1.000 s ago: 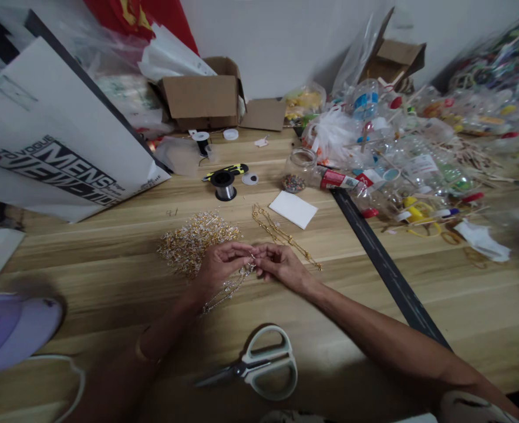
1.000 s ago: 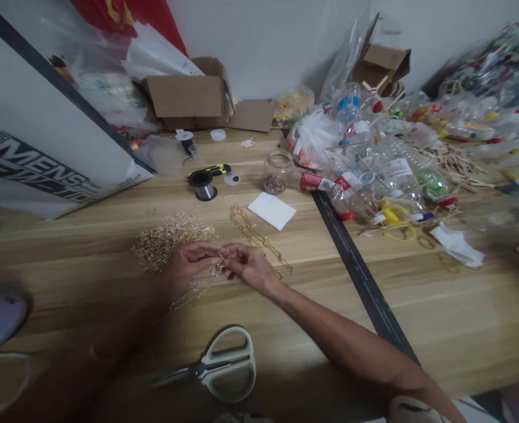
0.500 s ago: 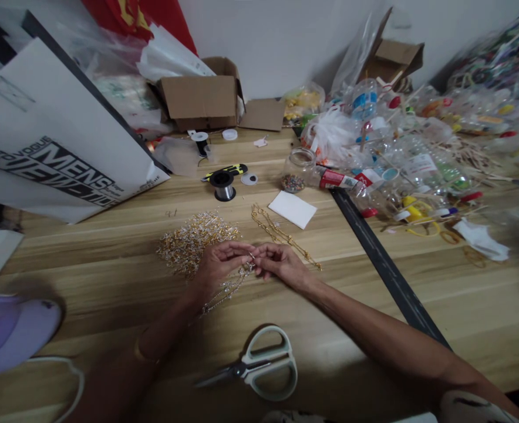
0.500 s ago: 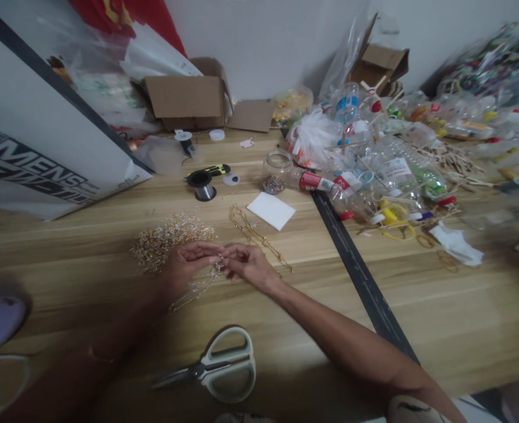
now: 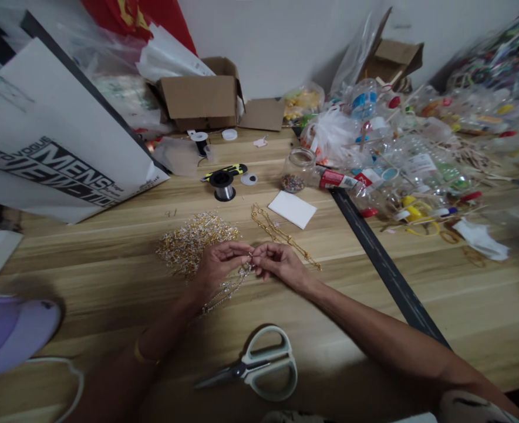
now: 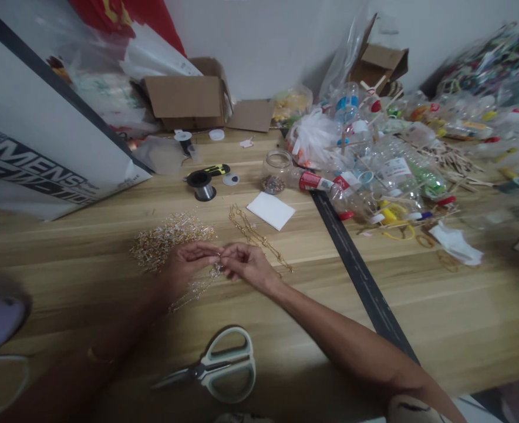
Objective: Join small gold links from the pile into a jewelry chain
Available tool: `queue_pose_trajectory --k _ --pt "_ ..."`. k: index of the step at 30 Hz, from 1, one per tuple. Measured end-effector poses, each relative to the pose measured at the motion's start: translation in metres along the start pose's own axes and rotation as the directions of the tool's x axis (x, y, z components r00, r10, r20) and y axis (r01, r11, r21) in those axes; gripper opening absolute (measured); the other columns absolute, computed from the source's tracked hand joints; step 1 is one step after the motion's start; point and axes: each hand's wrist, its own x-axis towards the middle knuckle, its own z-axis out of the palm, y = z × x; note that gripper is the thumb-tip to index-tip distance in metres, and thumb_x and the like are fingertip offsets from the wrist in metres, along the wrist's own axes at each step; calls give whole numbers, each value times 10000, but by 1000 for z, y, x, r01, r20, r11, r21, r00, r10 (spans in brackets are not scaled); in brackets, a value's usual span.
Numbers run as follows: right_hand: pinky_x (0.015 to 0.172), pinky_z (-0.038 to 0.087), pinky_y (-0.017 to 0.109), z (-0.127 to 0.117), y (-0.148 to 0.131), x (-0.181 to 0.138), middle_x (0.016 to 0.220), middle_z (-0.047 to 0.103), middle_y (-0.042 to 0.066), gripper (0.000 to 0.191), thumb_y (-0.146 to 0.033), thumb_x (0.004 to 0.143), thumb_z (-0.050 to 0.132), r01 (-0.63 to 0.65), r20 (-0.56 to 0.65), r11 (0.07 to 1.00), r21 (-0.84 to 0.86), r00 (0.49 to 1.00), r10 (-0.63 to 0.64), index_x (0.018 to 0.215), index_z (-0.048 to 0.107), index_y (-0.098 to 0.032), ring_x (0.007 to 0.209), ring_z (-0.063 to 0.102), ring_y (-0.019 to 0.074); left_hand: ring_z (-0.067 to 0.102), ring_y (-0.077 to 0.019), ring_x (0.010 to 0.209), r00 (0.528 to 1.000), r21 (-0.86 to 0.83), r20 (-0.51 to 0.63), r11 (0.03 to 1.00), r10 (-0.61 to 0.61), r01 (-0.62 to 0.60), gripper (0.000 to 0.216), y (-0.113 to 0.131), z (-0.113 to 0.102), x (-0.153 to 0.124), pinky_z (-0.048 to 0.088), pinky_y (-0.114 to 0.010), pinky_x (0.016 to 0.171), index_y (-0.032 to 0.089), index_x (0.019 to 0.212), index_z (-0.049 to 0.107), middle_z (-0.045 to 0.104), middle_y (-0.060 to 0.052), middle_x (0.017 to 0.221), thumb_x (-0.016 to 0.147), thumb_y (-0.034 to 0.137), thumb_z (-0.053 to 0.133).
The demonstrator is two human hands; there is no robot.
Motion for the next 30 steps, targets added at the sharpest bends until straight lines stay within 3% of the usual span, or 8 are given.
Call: queue_pose_trajectory --k 14,30 --pt "419 444 172 1 4 -1 545 541 -35 346 -486 776 611 74 -22 995 -66 997 -75 740 556 -147 448 514 67 685 -184 719 1000 24 -8 1000 1 -1 230 0 3 -1 541 -291 693 126 808 696 742 -69 774 609 222 761" --pt "411 440 175 2 7 -3 552 523 -45 326 -471 767 629 102 -49 990 -97 993 -107 762 553 -154 438 502 66 671 -160 739 997 185 27 980 67 -71 150 -2 7 -6 541 -277 739 139 825 696 716 -55 789 685 189 676"
